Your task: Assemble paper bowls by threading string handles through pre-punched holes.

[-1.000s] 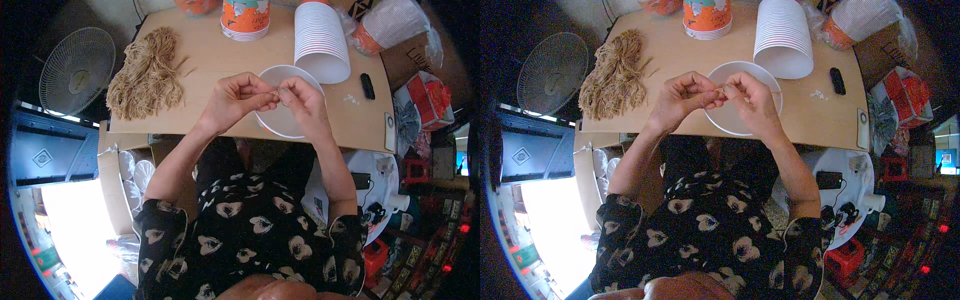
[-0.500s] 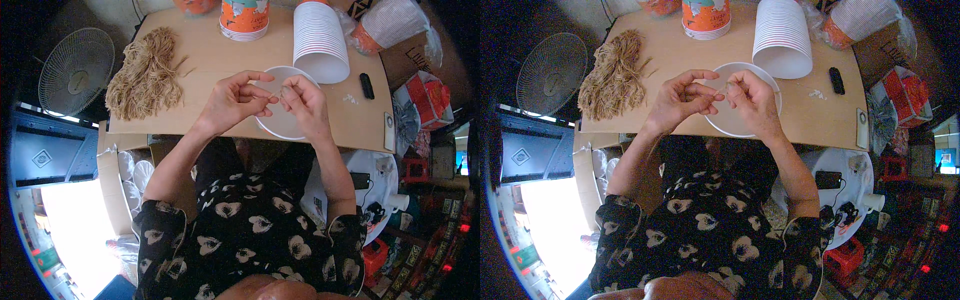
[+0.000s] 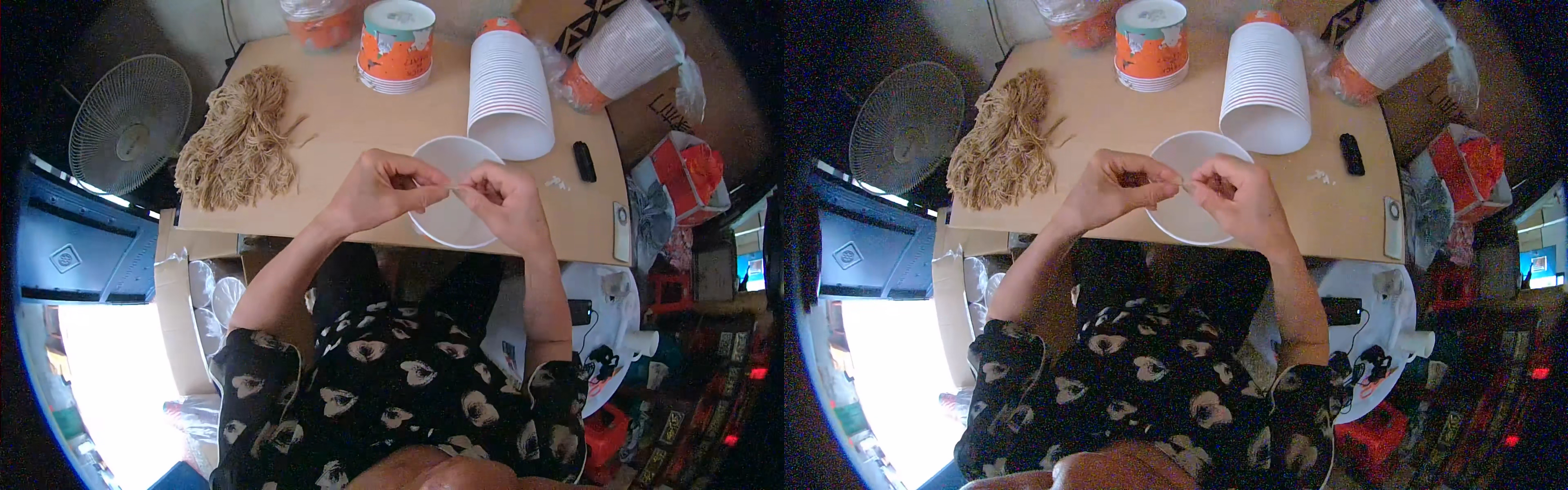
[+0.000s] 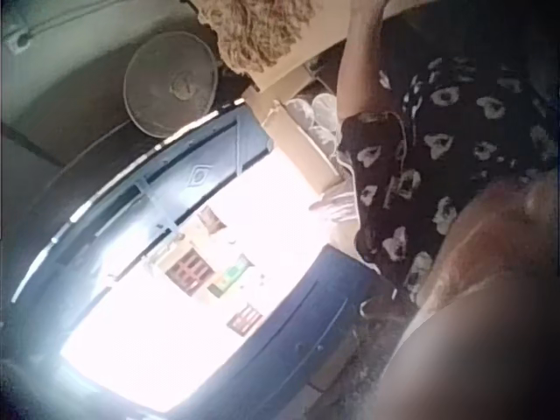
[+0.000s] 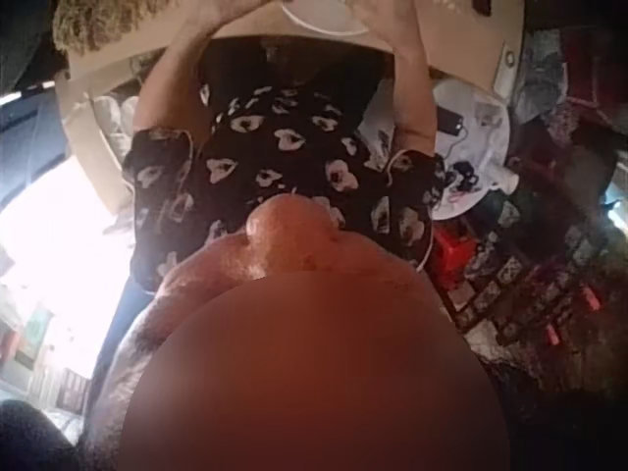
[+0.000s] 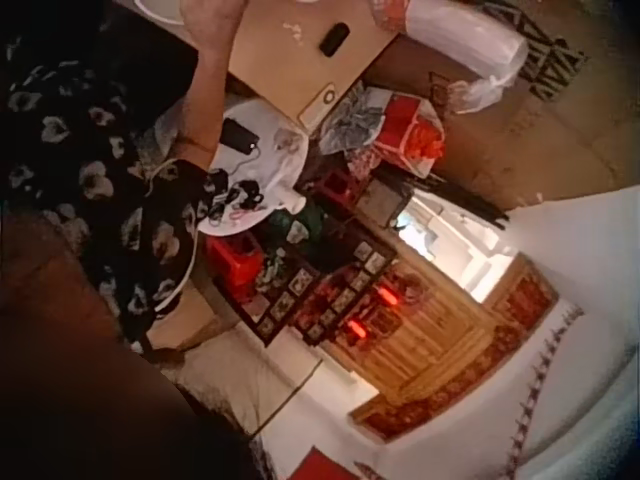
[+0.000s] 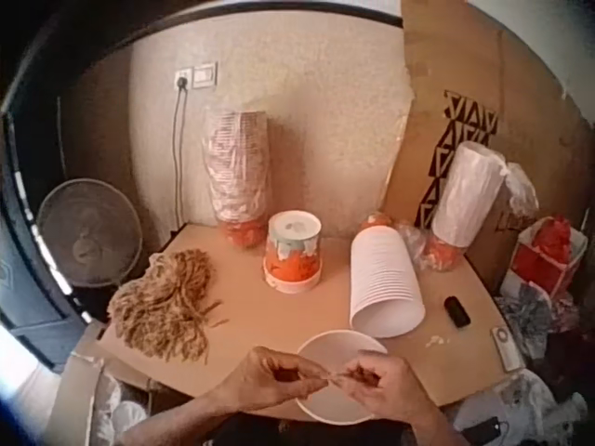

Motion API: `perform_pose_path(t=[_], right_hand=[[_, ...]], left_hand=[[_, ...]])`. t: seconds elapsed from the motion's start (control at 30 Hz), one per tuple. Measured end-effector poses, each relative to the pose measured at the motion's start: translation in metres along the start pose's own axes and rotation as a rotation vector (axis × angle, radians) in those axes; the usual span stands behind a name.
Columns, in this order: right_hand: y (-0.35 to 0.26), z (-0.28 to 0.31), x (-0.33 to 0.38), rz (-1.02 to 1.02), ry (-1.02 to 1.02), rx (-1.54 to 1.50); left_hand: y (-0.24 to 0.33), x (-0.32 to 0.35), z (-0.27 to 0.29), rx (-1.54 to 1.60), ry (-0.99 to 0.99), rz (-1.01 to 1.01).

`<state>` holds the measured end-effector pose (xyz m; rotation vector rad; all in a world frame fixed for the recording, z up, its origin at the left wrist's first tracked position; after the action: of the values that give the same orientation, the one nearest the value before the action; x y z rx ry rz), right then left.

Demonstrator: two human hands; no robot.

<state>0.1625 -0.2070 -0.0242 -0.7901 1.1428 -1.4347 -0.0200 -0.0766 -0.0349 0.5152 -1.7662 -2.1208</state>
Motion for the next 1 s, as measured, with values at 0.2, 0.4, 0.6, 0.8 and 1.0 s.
perform_pose_path(t=[0.2, 0.4, 0.6, 0.8, 1.0], right_hand=[[0.005, 0.005, 0.007, 0.049, -0.003, -0.119], [0.001, -0.01, 0.001, 0.082, 0.07, -0.141], [-0.002, -0.016, 0.001, 0.182, 0.16, -0.119], [0.0, -0.017, 0.001, 0.162, 0.168, -0.082], [-0.003, -0.018, 0.002, 0.319, 0.143, 0.065]], left_hand=[[0.005, 0.0, -0.006, -0.019, -0.005, -0.073], [0.004, 0.003, -0.008, -0.075, 0.001, -0.043], [0.007, 0.003, -0.011, 0.004, 0.024, -0.032], [0.006, 0.006, -0.008, 0.019, 0.04, -0.021], [0.008, 0.005, -0.008, -0.024, 0.016, -0.007]])
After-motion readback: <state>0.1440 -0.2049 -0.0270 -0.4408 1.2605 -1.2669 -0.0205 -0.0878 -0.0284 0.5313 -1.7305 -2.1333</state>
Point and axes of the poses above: each hand's wrist, its own x-axis away from the middle knuckle, its own z-axis out of the back of the hand, y = z × x, the point moved 1 cm from there along -x, towards the middle knuckle, and after that the axes turned 7 degrees about -x, right-handed, at the moved point
